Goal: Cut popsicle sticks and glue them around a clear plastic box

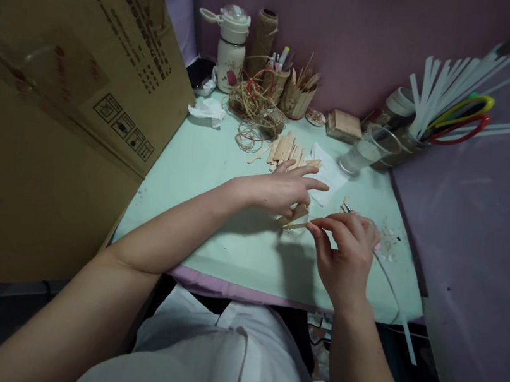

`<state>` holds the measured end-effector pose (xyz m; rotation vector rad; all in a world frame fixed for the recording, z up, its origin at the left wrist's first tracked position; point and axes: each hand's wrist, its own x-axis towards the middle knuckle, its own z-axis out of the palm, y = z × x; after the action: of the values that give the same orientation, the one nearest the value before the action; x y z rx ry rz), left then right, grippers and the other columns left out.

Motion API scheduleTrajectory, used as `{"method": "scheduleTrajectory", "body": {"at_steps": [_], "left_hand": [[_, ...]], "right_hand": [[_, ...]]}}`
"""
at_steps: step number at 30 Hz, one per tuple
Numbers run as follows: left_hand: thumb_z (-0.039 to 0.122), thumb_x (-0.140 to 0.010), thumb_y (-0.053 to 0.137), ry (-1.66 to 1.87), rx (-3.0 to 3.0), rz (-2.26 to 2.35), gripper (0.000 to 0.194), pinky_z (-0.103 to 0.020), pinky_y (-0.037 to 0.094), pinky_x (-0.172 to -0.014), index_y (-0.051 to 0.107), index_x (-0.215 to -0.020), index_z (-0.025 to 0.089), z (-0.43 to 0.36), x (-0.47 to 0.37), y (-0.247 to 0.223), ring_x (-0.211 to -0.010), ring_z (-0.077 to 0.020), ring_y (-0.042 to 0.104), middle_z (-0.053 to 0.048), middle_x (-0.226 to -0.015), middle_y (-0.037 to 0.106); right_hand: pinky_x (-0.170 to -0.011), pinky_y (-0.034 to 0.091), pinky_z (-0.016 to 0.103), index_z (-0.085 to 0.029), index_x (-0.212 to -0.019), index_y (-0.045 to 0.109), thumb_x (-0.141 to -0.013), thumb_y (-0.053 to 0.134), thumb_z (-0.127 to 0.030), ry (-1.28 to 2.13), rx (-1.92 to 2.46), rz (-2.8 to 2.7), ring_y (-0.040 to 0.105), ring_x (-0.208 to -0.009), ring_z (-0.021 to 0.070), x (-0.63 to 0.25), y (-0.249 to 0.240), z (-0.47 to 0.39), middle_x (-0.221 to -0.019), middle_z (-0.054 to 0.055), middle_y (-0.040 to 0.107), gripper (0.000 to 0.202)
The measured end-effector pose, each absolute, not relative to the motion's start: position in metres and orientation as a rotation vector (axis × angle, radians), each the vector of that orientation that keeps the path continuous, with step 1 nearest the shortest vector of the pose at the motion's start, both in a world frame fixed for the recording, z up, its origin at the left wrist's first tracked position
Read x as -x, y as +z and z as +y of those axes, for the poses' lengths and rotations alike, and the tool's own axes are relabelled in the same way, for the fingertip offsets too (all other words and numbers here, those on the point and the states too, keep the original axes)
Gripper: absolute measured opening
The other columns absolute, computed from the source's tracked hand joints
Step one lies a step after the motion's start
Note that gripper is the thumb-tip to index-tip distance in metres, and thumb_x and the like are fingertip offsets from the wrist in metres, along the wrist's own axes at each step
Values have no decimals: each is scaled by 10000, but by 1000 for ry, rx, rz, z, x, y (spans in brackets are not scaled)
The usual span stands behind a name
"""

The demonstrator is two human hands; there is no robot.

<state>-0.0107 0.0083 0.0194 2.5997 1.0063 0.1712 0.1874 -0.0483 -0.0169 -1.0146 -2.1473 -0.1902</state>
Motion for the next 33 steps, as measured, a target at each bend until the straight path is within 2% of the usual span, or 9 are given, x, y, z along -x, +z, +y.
{"method": "scheduleTrajectory", "body": {"at_steps": [11,25,33], "left_hand": [[138,-772,635,129,-2618,1005,164,-653,138,-1156,755,-837,229,8,12,21,-1519,-339,127,-22,-1603,346],[124,-744,637,203,-2569,987,187,-655,66,-1172,761,-839,226,9,12,17,-1517,-366,122,-23,-1590,372],[174,-767,631,173,-2591,1009,147,-650,125,-1167,748,-840,226,8,12,18,-1526,-325,107,-30,-1593,366]], "right_hand": [[-811,349,377,-220,-818,658,-915,656,-300,-203,1043,-2153,519,-843,221,-185,-17,-46,-813,24,661,126],[-811,351,373,-222,-829,660,-899,677,-274,-229,1028,-2116,509,-840,213,-185,-21,-41,-813,21,653,88],[-814,357,379,-236,-838,655,-890,687,-281,-310,1003,-2063,507,-836,206,-183,-27,-36,-824,17,638,76]]}}
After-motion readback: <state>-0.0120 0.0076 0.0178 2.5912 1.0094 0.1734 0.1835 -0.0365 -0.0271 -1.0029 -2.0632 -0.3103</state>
